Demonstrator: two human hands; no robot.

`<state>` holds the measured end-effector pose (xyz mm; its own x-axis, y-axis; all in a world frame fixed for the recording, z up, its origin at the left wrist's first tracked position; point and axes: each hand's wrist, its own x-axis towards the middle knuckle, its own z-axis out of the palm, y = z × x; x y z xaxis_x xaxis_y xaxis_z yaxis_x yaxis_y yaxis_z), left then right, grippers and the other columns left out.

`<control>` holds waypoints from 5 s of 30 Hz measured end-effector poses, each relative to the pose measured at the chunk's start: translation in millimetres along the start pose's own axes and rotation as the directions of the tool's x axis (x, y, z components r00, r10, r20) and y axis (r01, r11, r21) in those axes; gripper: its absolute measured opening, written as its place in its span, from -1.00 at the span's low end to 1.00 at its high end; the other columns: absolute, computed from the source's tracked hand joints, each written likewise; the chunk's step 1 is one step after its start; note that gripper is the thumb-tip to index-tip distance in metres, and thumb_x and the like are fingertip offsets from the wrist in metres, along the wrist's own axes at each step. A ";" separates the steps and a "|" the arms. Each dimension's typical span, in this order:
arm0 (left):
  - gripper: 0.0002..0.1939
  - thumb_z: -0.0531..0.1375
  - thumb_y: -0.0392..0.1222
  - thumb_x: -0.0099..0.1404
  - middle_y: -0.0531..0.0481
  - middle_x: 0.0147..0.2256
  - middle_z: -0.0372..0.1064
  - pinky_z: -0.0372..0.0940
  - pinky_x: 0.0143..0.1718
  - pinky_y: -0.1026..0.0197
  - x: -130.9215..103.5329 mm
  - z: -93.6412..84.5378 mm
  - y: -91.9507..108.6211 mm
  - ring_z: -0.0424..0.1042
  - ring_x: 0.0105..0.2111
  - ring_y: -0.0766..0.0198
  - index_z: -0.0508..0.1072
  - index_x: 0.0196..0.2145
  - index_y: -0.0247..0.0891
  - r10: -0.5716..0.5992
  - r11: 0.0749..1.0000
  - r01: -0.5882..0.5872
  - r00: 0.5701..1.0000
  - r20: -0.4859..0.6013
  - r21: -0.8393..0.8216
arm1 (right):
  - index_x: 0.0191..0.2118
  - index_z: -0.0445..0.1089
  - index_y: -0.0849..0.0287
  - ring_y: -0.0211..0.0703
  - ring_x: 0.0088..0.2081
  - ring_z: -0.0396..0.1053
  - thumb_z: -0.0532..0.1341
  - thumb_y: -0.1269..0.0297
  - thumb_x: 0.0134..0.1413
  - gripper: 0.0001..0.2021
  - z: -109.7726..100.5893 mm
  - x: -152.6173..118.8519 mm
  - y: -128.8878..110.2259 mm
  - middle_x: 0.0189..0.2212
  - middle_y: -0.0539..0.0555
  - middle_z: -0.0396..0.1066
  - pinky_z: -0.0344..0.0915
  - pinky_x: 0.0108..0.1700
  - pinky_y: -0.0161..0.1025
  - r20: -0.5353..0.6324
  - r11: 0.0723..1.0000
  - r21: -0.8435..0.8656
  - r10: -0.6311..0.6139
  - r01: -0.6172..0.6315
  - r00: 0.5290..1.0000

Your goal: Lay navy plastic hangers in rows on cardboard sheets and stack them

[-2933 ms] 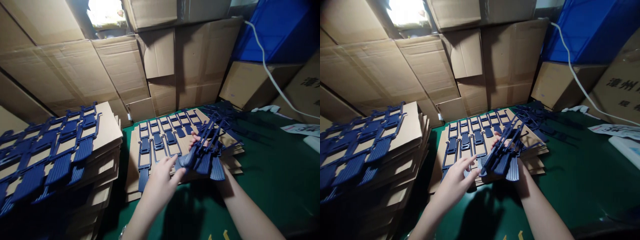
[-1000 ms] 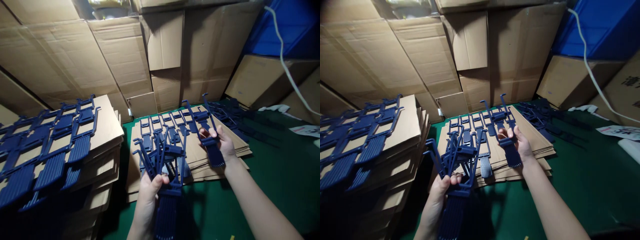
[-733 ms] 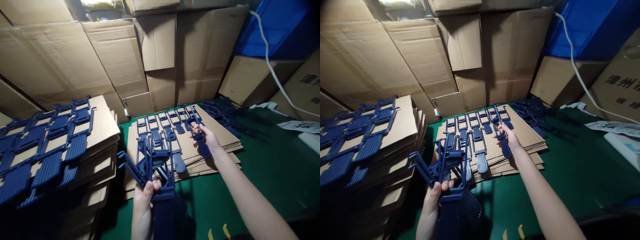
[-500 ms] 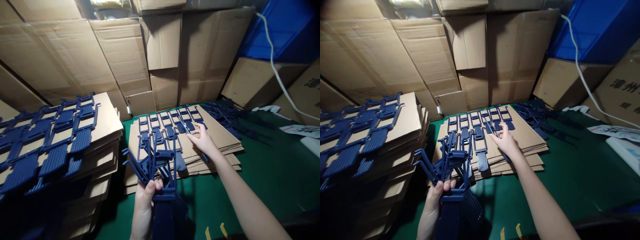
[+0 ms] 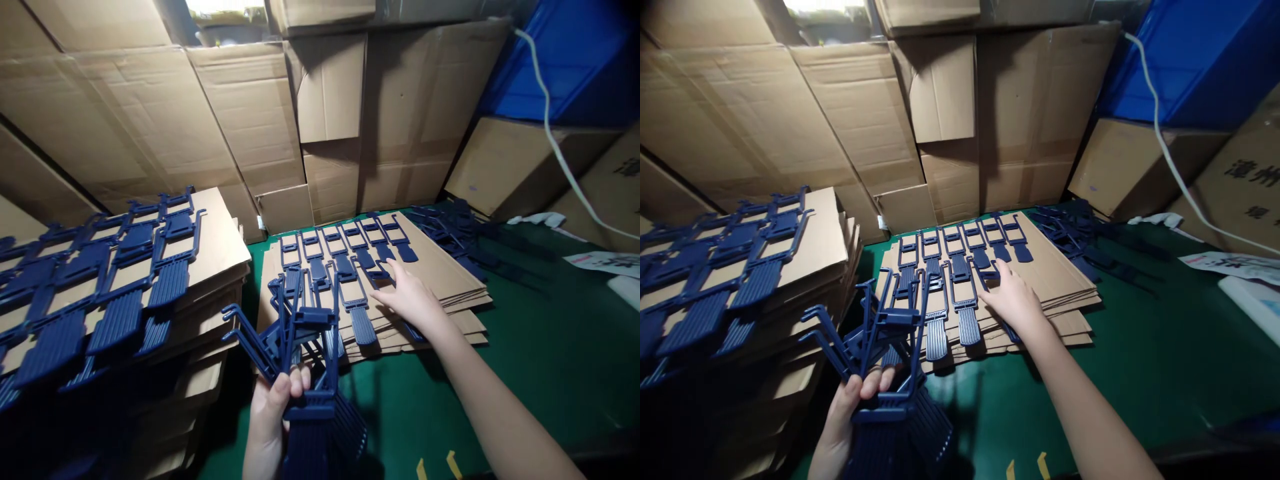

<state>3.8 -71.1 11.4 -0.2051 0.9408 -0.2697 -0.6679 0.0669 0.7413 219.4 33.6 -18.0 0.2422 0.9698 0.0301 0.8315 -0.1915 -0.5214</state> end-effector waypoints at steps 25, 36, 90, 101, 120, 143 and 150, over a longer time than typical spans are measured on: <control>-0.62 0.31 -0.03 -0.03 0.09 -0.50 0.20 0.11 -0.64 0.44 25.6 46.7 -7.4 0.22 -0.61 0.48 0.25 -0.39 -0.30 -0.161 0.987 0.161 0.966 0.204 0.016 | 0.14 0.09 0.17 0.01 -0.19 0.32 0.01 0.05 0.11 -0.48 17.8 -3.7 -12.8 -0.02 0.15 0.23 0.24 -0.22 -0.14 -0.035 0.957 -0.288 -0.045 0.033 0.998; -0.62 0.31 -0.15 -0.02 0.09 -0.53 0.29 0.29 -0.44 0.34 69.6 48.7 -23.8 0.34 -0.51 0.39 0.28 -0.26 -0.27 -0.014 0.983 -0.042 0.953 0.302 0.178 | -0.37 0.35 0.27 -0.36 -0.54 0.21 0.11 -0.04 0.00 -0.61 5.8 -12.8 -24.8 -0.50 0.02 0.29 0.17 -0.49 -0.39 0.162 0.581 0.811 -0.345 0.075 0.925; -0.72 0.29 -0.22 0.00 0.12 -0.59 0.11 0.27 -0.32 0.25 80.5 25.6 -9.1 0.27 -0.47 0.36 0.20 -0.55 -0.30 -0.276 0.928 0.314 0.941 0.195 -0.202 | 0.05 0.22 0.40 0.05 -0.01 0.20 0.03 0.10 0.08 -0.48 10.7 28.6 45.4 -0.04 0.28 0.24 0.17 -0.04 -0.14 -0.087 0.950 -0.311 -0.007 -0.021 0.996; -0.75 0.24 -0.22 0.07 0.12 -0.60 0.10 0.28 -0.32 0.25 80.1 26.8 -9.1 0.27 -0.50 0.38 0.19 -0.55 -0.30 -0.281 0.930 0.317 0.940 0.195 -0.186 | -0.02 0.29 0.39 0.08 -0.05 0.22 -0.02 0.10 0.06 -0.51 12.4 28.2 39.1 -0.11 0.28 0.27 0.18 -0.05 -0.14 -0.055 0.954 -0.299 0.014 -0.030 0.998; -0.78 0.32 -0.22 -0.03 0.10 -0.55 0.23 0.25 -0.41 0.32 72.5 27.0 -14.8 0.25 -0.52 0.42 0.35 -0.49 -0.34 -0.229 0.960 0.270 0.913 0.337 -0.081 | -0.45 0.26 0.25 -0.30 -0.49 0.17 0.12 0.01 -0.01 -0.66 9.0 -18.4 -28.6 -0.55 0.01 0.21 0.14 -0.43 -0.35 0.252 0.659 0.745 -0.422 0.104 0.871; -0.75 0.29 -0.07 0.00 0.07 -0.54 0.23 0.26 -0.24 0.24 74.7 23.9 -17.9 0.28 -0.40 0.34 0.36 -0.52 -0.30 -0.194 0.976 0.215 0.936 0.292 -0.040 | -0.07 0.09 0.13 0.05 -0.15 0.26 0.21 -0.06 -0.31 -0.36 -33.8 38.0 72.2 -0.11 0.18 0.21 0.24 -0.24 -0.12 -0.345 0.935 0.304 0.287 -0.183 0.894; -0.76 0.32 -0.11 -0.04 0.08 -0.56 0.23 0.28 -0.24 0.27 74.5 24.1 -14.5 0.30 -0.43 0.35 0.38 -0.55 -0.31 -0.196 0.970 0.227 0.939 0.284 -0.082 | 0.10 -0.03 0.13 0.17 -0.15 0.29 0.15 -0.04 -0.19 -0.29 -37.6 28.6 71.7 -0.12 0.21 0.29 0.25 -0.26 -0.06 -0.171 0.937 -0.125 0.304 -0.326 0.937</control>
<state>15.4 6.0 -4.6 0.1415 0.9643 -0.2237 -0.7537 0.2514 0.6072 304.8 41.9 -22.5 0.5650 0.8250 0.0156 0.7625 -0.5148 -0.3919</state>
